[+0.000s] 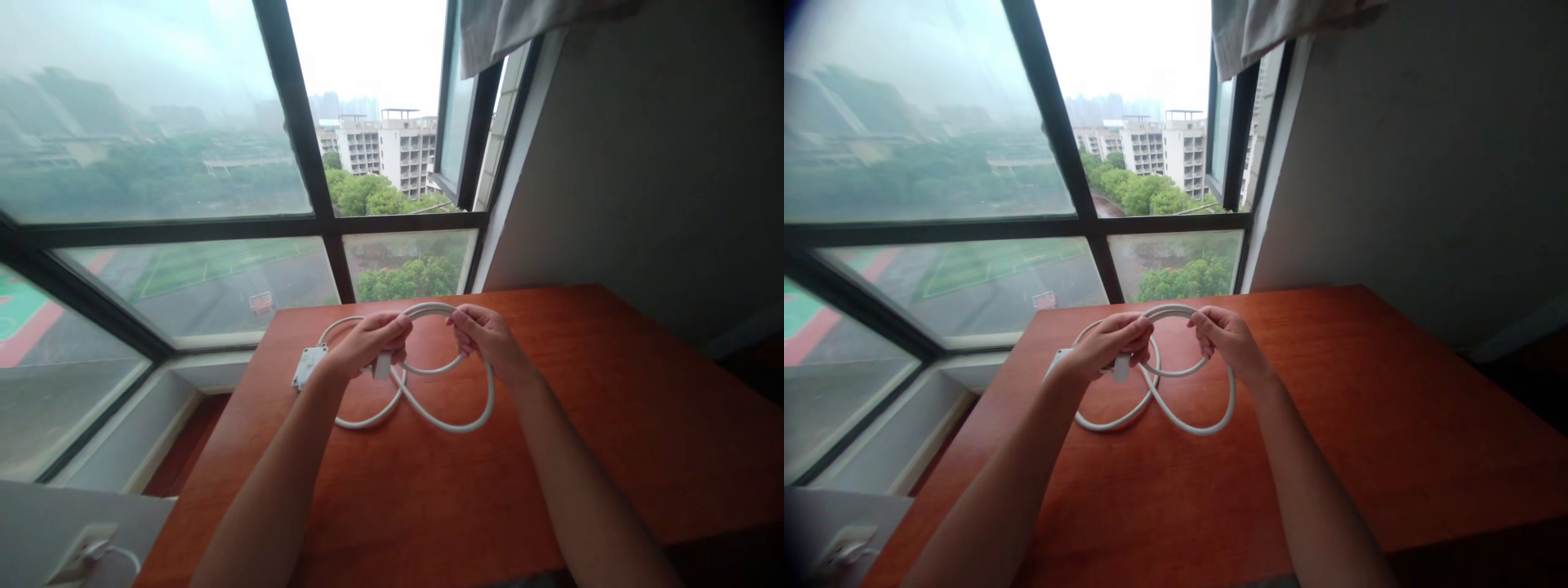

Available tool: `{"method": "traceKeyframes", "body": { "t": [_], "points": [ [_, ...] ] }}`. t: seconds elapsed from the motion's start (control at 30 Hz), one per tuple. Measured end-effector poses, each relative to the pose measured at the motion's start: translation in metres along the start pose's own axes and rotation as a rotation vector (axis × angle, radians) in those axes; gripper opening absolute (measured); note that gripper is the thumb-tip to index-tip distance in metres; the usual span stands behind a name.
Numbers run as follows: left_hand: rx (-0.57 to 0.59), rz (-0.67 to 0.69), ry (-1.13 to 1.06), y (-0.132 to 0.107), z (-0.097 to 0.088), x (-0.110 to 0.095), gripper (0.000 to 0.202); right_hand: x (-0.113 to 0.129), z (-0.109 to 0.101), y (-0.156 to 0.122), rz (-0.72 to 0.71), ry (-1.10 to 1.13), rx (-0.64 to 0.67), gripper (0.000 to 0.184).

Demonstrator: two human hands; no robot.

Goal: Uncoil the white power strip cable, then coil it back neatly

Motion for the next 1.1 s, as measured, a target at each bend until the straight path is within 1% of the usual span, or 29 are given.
{"method": "traceKeyframes", "body": {
  "t": [0.1, 0.27, 0.4, 0.5, 0.67, 0.77, 0.87, 0.97, 1.1],
  "points": [
    [-0.077, 0.046, -0.16, 0.001, -0.007, -0.003, 0.035, -0.001, -0.005, 0.002, -0.004, 0.094, -0.041, 0.032],
    [-0.215, 0.071, -0.344, 0.004, -0.018, -0.004, 0.031, -0.006, -0.006, 0.005, -0.024, 0.144, -0.087, 0.032],
    [-0.288, 0.106, -0.355, 0.007, -0.022, -0.001, 0.03, -0.011, -0.004, 0.007, -0.026, 0.143, -0.136, 0.031],
    [-0.309, 0.124, -0.362, 0.008, -0.021, 0.004, 0.03, -0.013, -0.005, 0.008, -0.019, 0.121, -0.176, 0.033],
    [-0.291, 0.097, -0.44, 0.011, -0.018, 0.014, 0.028, -0.013, -0.008, 0.008, -0.047, 0.114, -0.224, 0.033],
    [-0.259, 0.088, -0.452, 0.011, -0.014, 0.015, 0.028, -0.014, -0.01, 0.009, -0.058, 0.111, -0.234, 0.033],
    [-0.214, 0.066, -0.388, 0.01, -0.011, 0.014, 0.029, -0.015, -0.013, 0.009, -0.06, 0.107, -0.251, 0.032],
    [-0.141, 0.002, -0.309, 0.007, -0.008, 0.014, 0.03, -0.017, -0.016, 0.01, -0.064, 0.111, -0.268, 0.032],
    [-0.045, -0.097, -0.198, 0.002, -0.007, 0.015, 0.025, -0.017, -0.015, 0.011, -0.075, 0.134, -0.225, 0.032]
  ]
}}
Point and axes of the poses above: each hand's wrist, its own y-axis towards the middle knuckle, its own z-axis out of the palm, x = y × z, the point moved 6 cm from there along y, towards the middle knuckle, and after that the axes turned 3 degrees about -x, right-handed, at the moved point
